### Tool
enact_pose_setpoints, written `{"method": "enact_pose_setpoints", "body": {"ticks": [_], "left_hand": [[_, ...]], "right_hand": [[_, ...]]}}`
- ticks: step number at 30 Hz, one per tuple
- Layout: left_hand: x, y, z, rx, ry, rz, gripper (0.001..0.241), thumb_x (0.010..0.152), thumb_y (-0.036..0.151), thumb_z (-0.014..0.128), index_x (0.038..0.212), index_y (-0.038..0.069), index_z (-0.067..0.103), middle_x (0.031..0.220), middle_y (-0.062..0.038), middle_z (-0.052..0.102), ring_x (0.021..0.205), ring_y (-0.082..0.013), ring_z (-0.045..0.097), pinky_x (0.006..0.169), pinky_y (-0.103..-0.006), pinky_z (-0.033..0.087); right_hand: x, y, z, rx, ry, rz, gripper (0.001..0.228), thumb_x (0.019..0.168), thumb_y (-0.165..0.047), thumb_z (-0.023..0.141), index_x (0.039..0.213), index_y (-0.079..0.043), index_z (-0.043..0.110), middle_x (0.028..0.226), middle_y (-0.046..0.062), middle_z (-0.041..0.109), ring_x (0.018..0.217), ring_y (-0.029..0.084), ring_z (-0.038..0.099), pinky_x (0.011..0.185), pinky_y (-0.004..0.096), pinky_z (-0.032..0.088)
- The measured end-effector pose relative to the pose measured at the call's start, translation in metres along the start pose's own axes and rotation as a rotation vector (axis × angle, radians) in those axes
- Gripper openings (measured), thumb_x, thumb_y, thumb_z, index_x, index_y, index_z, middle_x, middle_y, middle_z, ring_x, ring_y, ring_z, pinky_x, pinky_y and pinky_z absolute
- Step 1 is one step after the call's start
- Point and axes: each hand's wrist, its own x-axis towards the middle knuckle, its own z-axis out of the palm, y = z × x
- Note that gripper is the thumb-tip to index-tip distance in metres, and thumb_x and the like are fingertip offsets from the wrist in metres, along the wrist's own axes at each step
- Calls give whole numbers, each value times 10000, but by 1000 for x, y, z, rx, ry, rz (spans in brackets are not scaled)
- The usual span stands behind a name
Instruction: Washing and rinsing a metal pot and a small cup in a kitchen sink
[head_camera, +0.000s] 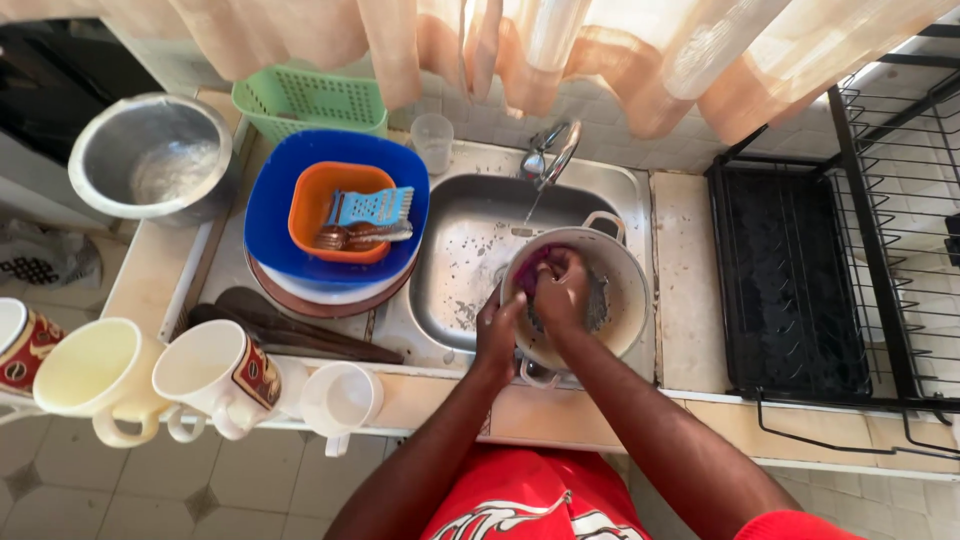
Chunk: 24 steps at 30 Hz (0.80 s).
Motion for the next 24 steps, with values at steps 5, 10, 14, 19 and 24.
{"method": "enact_pose_setpoints", "body": {"ticks": [5,10,14,19,24], "left_hand": [[-6,11,9,-11,46,-46,456,959,334,701,1396,212,663,1228,-164,717,1078,-265,663,926,-410,549],[-24,32,18,97,53,66,441,1025,329,618,1442,184,611,1431,-167,609,1329,-270,543,1090,-416,438],[-32,34,21,75,-4,85,484,1030,309,587,1487,157,551,1524,-194,525,1454,-334,430,1199,-459,341],[-41,44,27,38,-9,87,522,1023,307,589,1515,153,509,1554,-227,469,1486,-372,361,1242,-490,277],[-23,30,15,67,-62,46,560,1036,347,603,1550,173,464,1578,-188,446,1493,-365,346,1231,-499,275]], "right_hand": [[-1,34,-15,-328,-444,-381,303,888,-42,601,1139,-112,756,1004,212,758,1059,394,703,929,502,567],[-40,-19,-65,-1052,-878,-417,364,948,-369,568,946,-81,791,896,170,773,919,390,743,846,512,563],[-5,21,-76,-1231,-817,-358,431,957,-405,529,1062,-57,761,1120,224,657,1094,419,647,957,532,502],[-5,-14,-76,-1561,-607,-421,634,982,-425,521,1454,-2,481,1505,243,420,1472,420,329,1242,547,221],[53,60,-43,-1170,-345,-1100,452,901,-126,569,1326,25,562,1277,199,491,1294,431,475,1047,530,460]]}}
